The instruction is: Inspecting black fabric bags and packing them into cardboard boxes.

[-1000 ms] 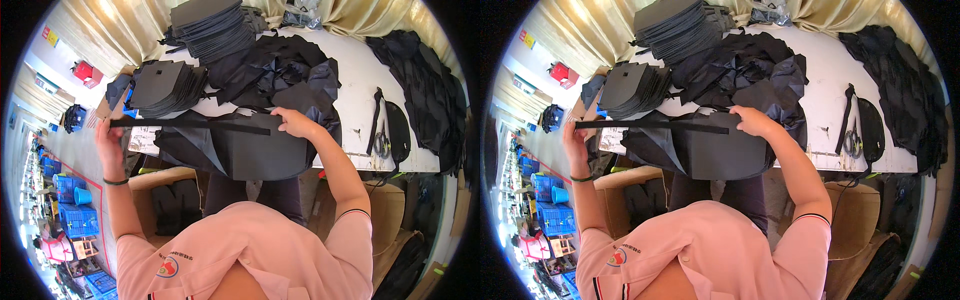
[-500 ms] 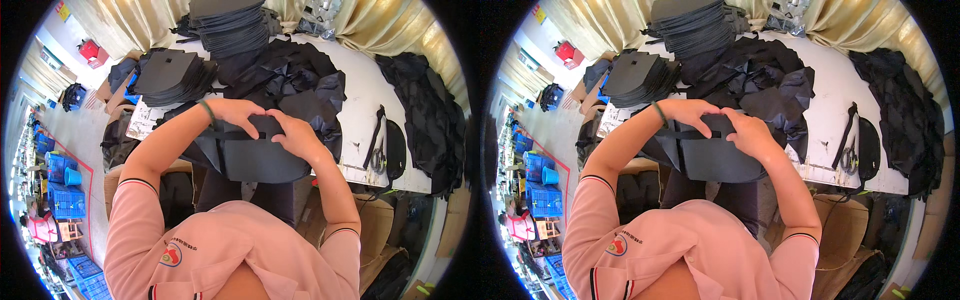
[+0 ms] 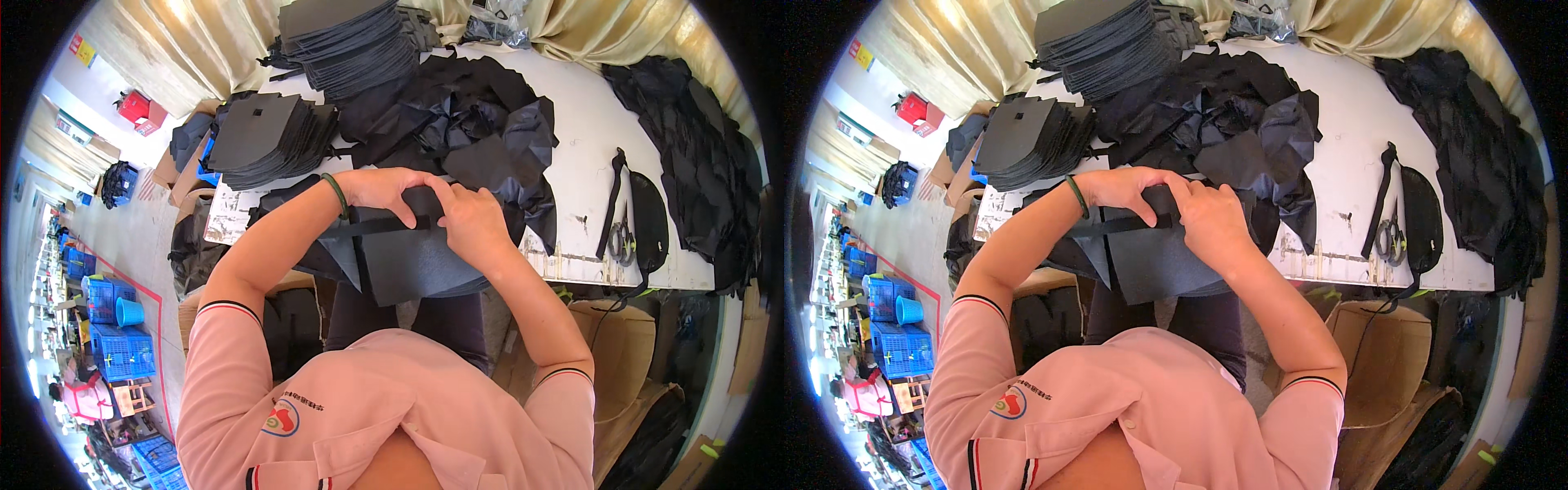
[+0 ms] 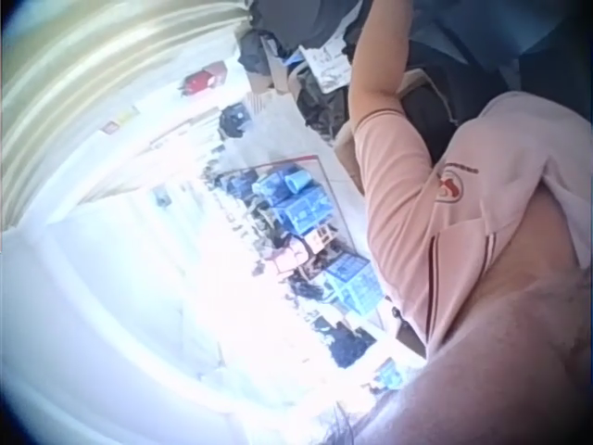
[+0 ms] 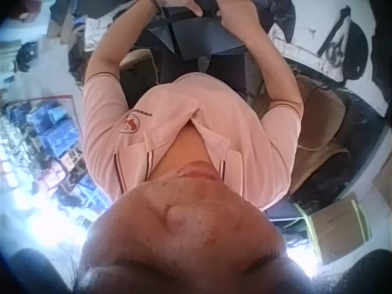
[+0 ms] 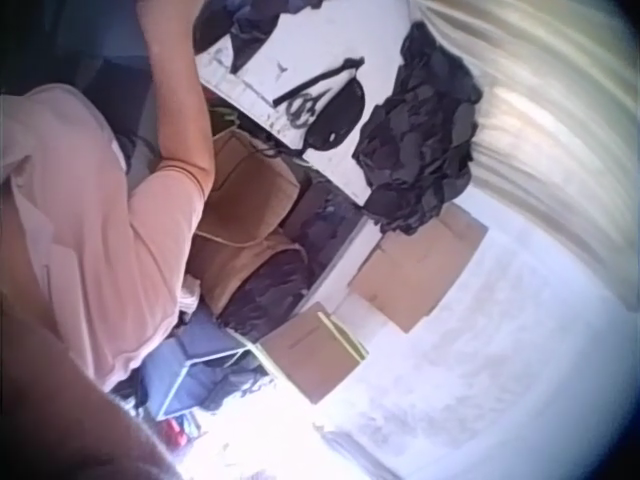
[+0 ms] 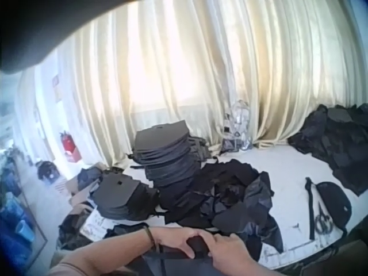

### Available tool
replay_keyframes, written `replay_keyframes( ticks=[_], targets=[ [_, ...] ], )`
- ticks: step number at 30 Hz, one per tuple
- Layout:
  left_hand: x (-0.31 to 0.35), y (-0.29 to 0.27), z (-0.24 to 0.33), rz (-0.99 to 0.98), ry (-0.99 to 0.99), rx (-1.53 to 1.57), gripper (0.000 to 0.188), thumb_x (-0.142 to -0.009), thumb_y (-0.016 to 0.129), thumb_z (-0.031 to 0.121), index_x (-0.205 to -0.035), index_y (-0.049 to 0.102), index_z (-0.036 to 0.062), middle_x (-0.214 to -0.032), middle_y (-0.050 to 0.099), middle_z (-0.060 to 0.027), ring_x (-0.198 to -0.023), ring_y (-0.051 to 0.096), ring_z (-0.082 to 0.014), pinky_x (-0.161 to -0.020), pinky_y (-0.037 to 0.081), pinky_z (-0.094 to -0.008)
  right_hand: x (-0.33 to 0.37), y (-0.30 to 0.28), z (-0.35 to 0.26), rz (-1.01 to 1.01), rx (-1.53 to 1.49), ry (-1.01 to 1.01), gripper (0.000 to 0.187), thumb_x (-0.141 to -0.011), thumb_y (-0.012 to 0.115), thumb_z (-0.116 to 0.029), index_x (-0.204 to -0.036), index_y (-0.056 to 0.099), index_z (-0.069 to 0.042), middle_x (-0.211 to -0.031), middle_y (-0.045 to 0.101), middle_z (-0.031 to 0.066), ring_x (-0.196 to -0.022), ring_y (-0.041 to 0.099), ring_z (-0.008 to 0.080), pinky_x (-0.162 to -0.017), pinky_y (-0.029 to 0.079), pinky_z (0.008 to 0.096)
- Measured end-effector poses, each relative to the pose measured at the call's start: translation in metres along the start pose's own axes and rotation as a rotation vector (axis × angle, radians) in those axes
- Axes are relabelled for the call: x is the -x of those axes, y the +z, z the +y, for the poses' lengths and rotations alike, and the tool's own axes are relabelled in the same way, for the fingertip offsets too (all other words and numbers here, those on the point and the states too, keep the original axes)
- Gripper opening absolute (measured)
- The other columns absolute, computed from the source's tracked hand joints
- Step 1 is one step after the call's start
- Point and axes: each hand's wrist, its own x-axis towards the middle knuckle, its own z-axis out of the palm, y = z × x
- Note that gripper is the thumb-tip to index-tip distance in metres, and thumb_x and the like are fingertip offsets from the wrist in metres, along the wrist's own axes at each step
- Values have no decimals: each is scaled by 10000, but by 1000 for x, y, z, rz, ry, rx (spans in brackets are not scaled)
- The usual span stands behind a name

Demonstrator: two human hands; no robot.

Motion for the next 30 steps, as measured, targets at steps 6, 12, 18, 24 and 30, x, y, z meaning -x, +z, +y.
replay_keyframes(
  ticks=[6, 12, 18, 24, 30],
  targets=[
    [-6, 13, -8, 267, 150, -254, 774, -713, 789, 37, -1395, 429, 98, -1355, 524, -131, -1305, 459, -267, -1099, 348, -390, 0, 26, 7, 4, 36, 92, 597, -739, 744, -75, -1271, 475, -92, -927, 647, 94, -845, 657, 284, -734, 453, 392],
    [17, 105, -50, 391, 273, -1156, 935, -754, 675, 590, -1491, 323, 135, -1554, 235, -203, -1445, 207, -391, -1142, 131, -617, -2, 29, 56, 278, -170, 161, 438, -750, 760, -208, -1130, 582, -80, -995, 616, 141, -978, 602, 331, -809, 473, 450],
    [12, 116, -84, 383, 258, -1091, 928, -795, 610, 635, -1523, 274, 168, -1565, 221, -199, -1463, 162, -380, -1153, 82, -609, 1, 27, 145, 97, 99, 558, 304, -757, 765, -241, -983, 658, -68, -942, 648, 133, -942, 615, 337, -791, 486, 443],
    [16, 110, -83, 397, 291, -927, 842, -808, 705, 494, -1486, 343, 152, -1556, 259, -187, -1454, 202, -378, -1162, 101, -578, -58, -64, 112, 463, -366, 235, 140, -860, 646, -119, -937, 650, -1, -872, 670, 193, -779, 633, 372, -694, 500, 369],
    [32, 40, 1, 1098, 653, -292, 739, -770, 791, 139, -1383, 400, 8, -1441, 402, -172, -1351, 391, -299, -1132, 302, -405, -97, -163, 40, 279, -802, -43, 156, -953, 572, -108, -991, 645, 25, -848, 672, 28, -803, 606, 107, -749, 472, 264]
  ],
)
